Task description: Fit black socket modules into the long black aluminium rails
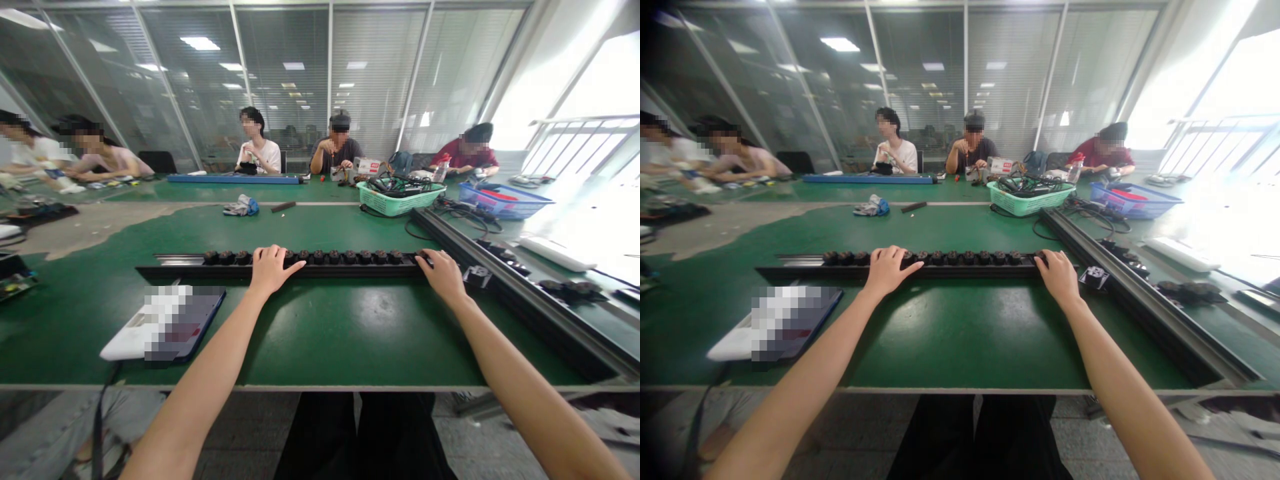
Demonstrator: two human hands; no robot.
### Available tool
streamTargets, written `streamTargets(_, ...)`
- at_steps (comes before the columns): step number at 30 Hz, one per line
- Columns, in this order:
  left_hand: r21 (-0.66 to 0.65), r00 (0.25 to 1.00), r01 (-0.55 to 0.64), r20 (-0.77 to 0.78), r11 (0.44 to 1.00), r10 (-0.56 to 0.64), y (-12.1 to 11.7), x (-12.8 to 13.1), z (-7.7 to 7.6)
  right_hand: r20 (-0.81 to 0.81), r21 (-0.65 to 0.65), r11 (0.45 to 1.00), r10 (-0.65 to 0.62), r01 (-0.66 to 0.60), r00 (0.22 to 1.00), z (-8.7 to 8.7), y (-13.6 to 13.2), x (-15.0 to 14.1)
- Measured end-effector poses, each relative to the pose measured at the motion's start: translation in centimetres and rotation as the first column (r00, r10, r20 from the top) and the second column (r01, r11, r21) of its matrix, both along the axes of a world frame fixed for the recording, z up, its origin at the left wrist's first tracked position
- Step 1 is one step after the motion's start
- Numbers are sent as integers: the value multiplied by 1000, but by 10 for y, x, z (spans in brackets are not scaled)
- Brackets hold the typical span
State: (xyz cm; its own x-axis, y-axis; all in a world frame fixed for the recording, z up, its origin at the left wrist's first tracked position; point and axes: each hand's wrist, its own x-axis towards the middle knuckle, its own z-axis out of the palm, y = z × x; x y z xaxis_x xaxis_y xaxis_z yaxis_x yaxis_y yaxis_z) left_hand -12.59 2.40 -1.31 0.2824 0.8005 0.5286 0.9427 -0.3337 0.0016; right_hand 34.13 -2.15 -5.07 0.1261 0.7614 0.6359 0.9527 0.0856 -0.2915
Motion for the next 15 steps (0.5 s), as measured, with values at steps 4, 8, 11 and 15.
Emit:
streamTargets(4, -9, 1000, -1, 8, 1000, 1, 1, 0, 0, -1, 16, 1000, 7, -7, 1000, 2, -2, -2)
streamTargets(8, -8, 1000, 1, 2, 1000, -1, 1, 0, 0, -12, 10, 1000, -27, 27, 1000, 3, -3, -3)
streamTargets(11, -3, 1000, 4, -2, 1000, -4, 0, 0, 0, -17, -12, 999, -47, 47, 999, 2, -3, -4)
streamTargets(15, -12, 1000, -1, 2, 1000, 1, -1, 1, 1, -38, -16, 999, -48, 47, 998, 1, -2, -5)
